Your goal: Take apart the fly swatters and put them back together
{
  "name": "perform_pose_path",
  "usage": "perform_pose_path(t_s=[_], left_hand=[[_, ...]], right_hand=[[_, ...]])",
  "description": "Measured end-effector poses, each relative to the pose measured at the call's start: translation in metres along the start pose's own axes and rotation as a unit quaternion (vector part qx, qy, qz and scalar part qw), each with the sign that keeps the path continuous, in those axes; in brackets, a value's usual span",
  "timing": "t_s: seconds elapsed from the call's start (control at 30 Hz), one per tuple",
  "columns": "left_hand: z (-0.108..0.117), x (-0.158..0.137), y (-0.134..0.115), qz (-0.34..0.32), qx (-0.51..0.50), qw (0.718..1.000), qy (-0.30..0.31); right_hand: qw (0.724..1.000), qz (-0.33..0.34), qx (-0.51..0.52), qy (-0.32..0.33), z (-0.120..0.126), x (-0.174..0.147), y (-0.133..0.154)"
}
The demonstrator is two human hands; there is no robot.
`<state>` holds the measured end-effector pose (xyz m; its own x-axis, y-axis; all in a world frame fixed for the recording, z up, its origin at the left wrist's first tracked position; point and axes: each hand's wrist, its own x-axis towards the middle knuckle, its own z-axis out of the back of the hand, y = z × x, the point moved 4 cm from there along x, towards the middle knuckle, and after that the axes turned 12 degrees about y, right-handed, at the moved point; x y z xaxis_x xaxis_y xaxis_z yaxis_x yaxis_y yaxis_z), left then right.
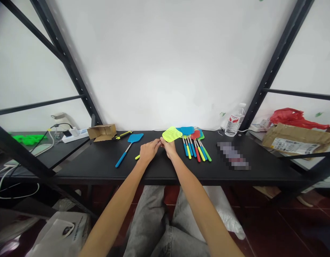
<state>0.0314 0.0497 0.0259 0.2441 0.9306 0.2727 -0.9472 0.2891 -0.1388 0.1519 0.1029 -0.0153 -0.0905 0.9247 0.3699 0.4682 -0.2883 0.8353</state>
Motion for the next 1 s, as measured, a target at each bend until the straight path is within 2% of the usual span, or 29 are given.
perform_pose_path(t_s=[0.17,0.33,0.47,0.7,0.83,0.93,1.0], left_hand=[[0.0,0.0,0.003,-0.004,-0.006,1.0,-0.005],[0.0,-0.001,0.009,-0.016,-0.003,1.0,-0.008],[0.002,-0.001,0.013,-0.017,0.014,0.999,-0.04],[0.005,-0.002,0.03,0.038,0.005,0.998,-0.056],[0.006,-0.003,0.03,0.02,-0.003,0.998,-0.055],[0.003,-0.004,0.022,-0.032,-0.01,0.999,-0.035],[0.002,-0.005,0.017,-0.06,-0.017,0.998,-0.023]], right_hand=[[1.0,0.003,0.009,-0.006,0.005,0.003,0.002],[0.996,0.007,0.018,-0.087,0.019,0.005,0.014],[0.992,0.032,0.028,-0.117,0.027,0.006,0.019],[0.978,0.089,0.024,-0.187,0.042,0.008,0.023],[0.972,0.101,0.015,-0.21,0.046,0.005,0.026],[0.978,0.086,0.018,-0.187,0.043,0.002,0.025],[0.991,0.055,-0.02,-0.119,0.034,0.001,0.022]])
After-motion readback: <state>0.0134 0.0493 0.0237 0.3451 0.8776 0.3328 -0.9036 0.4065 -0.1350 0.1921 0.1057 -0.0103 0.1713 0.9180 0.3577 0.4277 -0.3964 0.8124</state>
